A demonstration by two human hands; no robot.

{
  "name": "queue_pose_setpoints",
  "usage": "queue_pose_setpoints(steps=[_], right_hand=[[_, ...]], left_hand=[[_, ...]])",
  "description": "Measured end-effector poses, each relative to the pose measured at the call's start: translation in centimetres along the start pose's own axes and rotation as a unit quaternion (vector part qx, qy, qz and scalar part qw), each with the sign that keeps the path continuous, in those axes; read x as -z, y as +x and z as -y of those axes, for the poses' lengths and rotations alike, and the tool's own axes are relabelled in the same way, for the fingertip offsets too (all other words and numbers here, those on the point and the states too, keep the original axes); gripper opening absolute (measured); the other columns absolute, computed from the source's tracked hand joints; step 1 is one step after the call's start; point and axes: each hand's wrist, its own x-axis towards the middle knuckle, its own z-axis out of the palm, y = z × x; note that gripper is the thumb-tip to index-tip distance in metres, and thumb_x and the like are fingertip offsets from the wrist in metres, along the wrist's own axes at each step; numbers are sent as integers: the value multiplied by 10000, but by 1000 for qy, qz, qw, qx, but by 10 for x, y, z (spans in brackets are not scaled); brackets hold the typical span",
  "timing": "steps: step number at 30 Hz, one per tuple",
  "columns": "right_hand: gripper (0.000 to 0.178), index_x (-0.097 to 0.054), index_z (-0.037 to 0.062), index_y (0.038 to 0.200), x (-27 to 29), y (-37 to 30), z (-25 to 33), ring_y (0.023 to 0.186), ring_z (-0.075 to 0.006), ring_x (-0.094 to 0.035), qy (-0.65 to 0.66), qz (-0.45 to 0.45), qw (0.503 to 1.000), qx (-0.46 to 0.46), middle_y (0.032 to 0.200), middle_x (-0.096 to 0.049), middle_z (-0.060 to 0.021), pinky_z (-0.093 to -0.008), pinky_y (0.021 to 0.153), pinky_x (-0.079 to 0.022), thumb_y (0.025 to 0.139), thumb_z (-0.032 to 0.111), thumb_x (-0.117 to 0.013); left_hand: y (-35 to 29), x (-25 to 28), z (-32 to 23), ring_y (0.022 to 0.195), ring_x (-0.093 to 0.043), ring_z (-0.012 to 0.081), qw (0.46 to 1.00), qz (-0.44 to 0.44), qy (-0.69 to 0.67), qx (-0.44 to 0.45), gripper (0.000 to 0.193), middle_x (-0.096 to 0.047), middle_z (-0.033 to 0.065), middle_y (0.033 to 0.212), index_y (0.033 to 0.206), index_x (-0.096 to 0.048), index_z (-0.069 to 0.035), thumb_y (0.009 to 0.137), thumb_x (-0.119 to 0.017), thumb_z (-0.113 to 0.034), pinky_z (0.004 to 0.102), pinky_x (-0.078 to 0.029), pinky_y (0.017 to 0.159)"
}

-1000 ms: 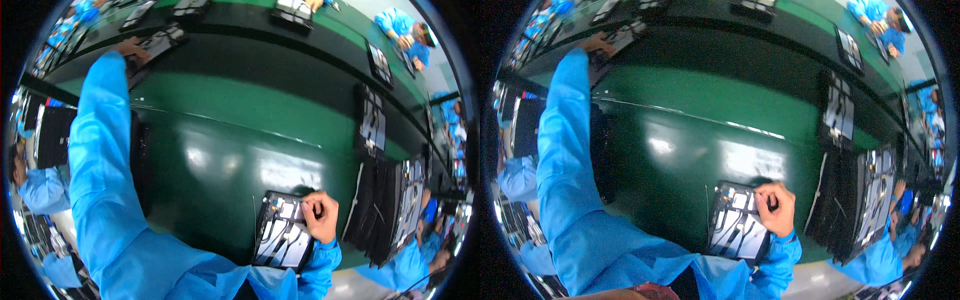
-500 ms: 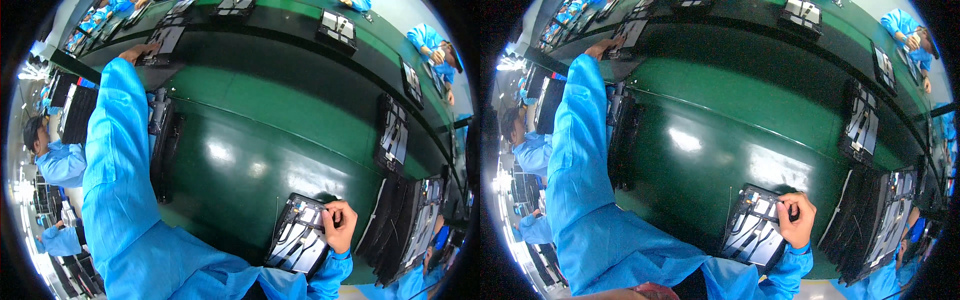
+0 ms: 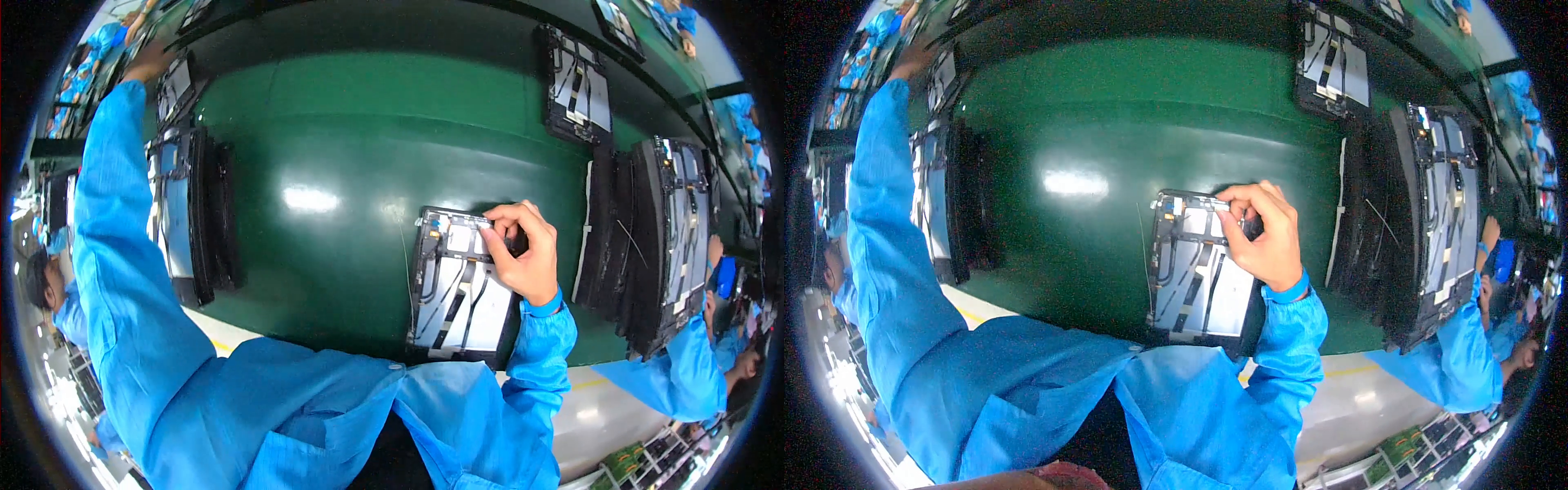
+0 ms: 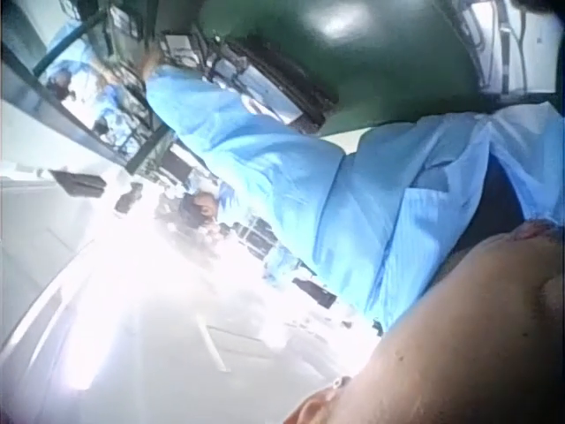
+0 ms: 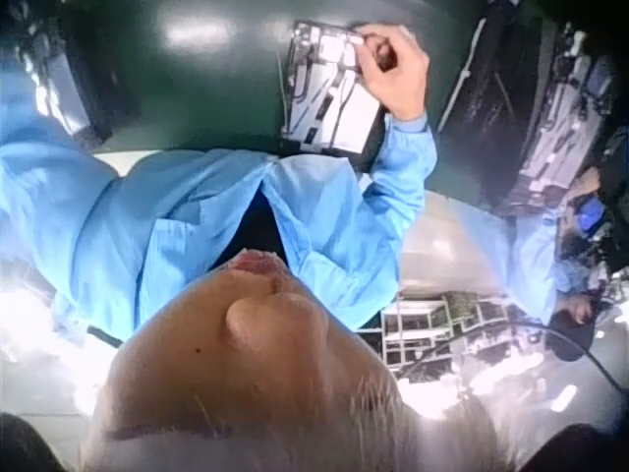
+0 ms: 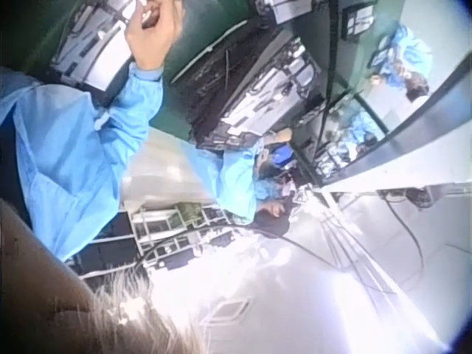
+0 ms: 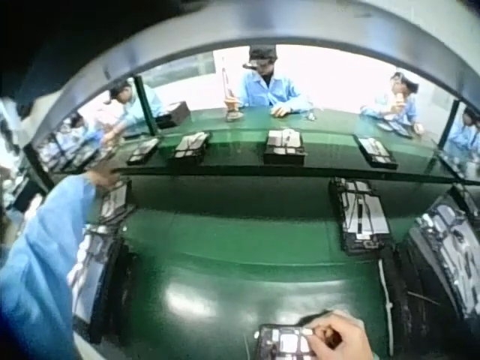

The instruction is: The person routes ribbon cables and connects internal components of a tablet, including a battery and circuit board, into its casing on an assembly line. The person uses tweezers to manipulate the small components.

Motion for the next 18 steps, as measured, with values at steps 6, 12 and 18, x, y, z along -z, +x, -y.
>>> queue_pose_setpoints(steps=[6, 12, 18], right_hand=[[264, -764, 34, 1075, 12, -12, -18, 737, -179, -579, 7, 6, 999, 41, 789, -648, -32, -324, 719, -486, 823, -21, -817], [257, -752, 15, 1119, 5, -1, -29, 759, -112, -598, 98, 19, 995, 13, 797, -654, -21, -287, 734, -496, 876, -11, -831], [220, -758, 33, 1081, 0, -8, -32, 745, -125, -603, 96, -24, 994, 43, 789, -679, -27, -284, 724, -498, 878, -5, -834]], left_hand=[[-222, 214, -379, 657, -709, 311, 914, -79, -341, -204, 362, -686, 165, 711, 1215, -591, -64, 967, -793, -234, 442, -536, 611], [-313, 191, -483, 682, -743, 283, 829, 223, -479, -182, 811, -743, 161, 761, 1628, -333, -55, 983, -798, -212, 451, -569, 594], [-336, 171, -509, 657, -738, 179, 688, 318, -648, -72, 845, -776, 140, 844, 1698, -274, -23, 1008, -739, -171, 334, -584, 574]])
